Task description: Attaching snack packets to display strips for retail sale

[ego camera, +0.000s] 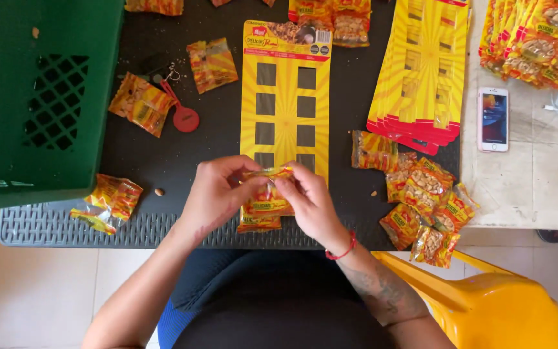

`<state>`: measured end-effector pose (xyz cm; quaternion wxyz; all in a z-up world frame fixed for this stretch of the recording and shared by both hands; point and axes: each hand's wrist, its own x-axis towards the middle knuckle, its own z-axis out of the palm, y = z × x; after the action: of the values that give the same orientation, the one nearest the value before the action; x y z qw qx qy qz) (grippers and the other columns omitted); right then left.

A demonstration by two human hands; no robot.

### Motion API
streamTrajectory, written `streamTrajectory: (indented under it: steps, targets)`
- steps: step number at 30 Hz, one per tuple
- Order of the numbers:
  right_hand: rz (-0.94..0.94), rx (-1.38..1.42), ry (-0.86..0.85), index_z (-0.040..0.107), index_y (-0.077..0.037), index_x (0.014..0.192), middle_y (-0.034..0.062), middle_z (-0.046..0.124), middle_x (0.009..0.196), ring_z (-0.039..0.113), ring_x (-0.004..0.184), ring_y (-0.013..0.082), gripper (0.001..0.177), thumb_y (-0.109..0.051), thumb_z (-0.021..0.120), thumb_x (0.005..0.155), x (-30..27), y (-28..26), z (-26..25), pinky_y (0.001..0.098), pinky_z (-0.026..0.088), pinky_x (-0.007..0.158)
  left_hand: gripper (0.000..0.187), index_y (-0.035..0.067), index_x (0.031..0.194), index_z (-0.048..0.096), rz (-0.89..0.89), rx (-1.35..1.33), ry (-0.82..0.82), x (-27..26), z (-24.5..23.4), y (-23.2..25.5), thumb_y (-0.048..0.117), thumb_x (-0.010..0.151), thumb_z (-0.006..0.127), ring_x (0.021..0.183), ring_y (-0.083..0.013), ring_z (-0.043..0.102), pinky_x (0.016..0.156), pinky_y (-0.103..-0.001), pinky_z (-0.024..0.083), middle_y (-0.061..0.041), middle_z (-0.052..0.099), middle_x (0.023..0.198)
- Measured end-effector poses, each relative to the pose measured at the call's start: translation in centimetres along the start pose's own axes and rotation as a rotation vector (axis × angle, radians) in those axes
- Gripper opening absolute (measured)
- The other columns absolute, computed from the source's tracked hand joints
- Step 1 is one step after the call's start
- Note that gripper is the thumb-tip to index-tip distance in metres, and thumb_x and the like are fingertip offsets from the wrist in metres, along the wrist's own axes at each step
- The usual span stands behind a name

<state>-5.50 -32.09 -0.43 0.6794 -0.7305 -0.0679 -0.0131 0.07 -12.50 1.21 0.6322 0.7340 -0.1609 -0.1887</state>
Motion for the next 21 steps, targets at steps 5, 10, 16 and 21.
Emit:
streamTrajectory:
  steps: [5,10,16,21]
  targets:
    - [0.083,-0.213,0.161,0.073,-0.001,0.086,0.0057,0.066,0.066,0.061,0.059,0.0112,0.012,-0.008,0.073,0.095,1.3,1.3,-0.5,0.0229,0.05,0.052,0.008,0.008,0.09,0.079,-0.002,0.348,-0.023,1.8,-0.9,-0.4,0.015,0.092,0.076,0.063,-0.0269,0.075,0.062,-0.035,0.059,-0.01,0.074,0.07]
    - [0.049,-0.56,0.129,0.075,-0.008,0.081,0.003,0.061,0.058,0.06,0.05,0.015,0.009,-0.005,0.076,0.089,4.5,2.6,-0.7,0.0229,0.046,0.05,0.02,0.011,0.082,0.066,0.075,0.623,0.097,4.4,-0.8,-4.4,0.023,0.088,0.08,0.069,-0.0333,0.07,0.064,-0.043,0.057,-0.006,0.064,0.073]
    - [-0.213,-0.925,0.047,0.065,-0.004,0.104,0.0152,0.062,0.097,0.069,0.095,0.0384,0.02,0.001,0.073,0.087,3.5,-0.5,1.9,0.0449,0.059,0.08,0.032,0.015,0.093,0.055,0.045,0.842,0.172,5.7,-1.4,-1.9,0.033,0.086,0.081,0.083,-0.0374,0.07,0.072,-0.05,0.057,-0.007,0.063,0.085]
    - [-0.225,-0.944,-0.204,0.069,0.006,0.116,0.0289,0.069,0.115,0.06,0.123,0.0484,0.032,-0.018,0.072,0.094,2.1,-3.8,2.9,0.0518,0.054,0.101,0.019,0.011,0.104,0.063,0.375,0.927,0.327,14.9,-4.3,-1.5,0.02,0.094,0.076,0.102,-0.0347,0.064,0.081,-0.044,0.055,-0.009,0.06,0.101]
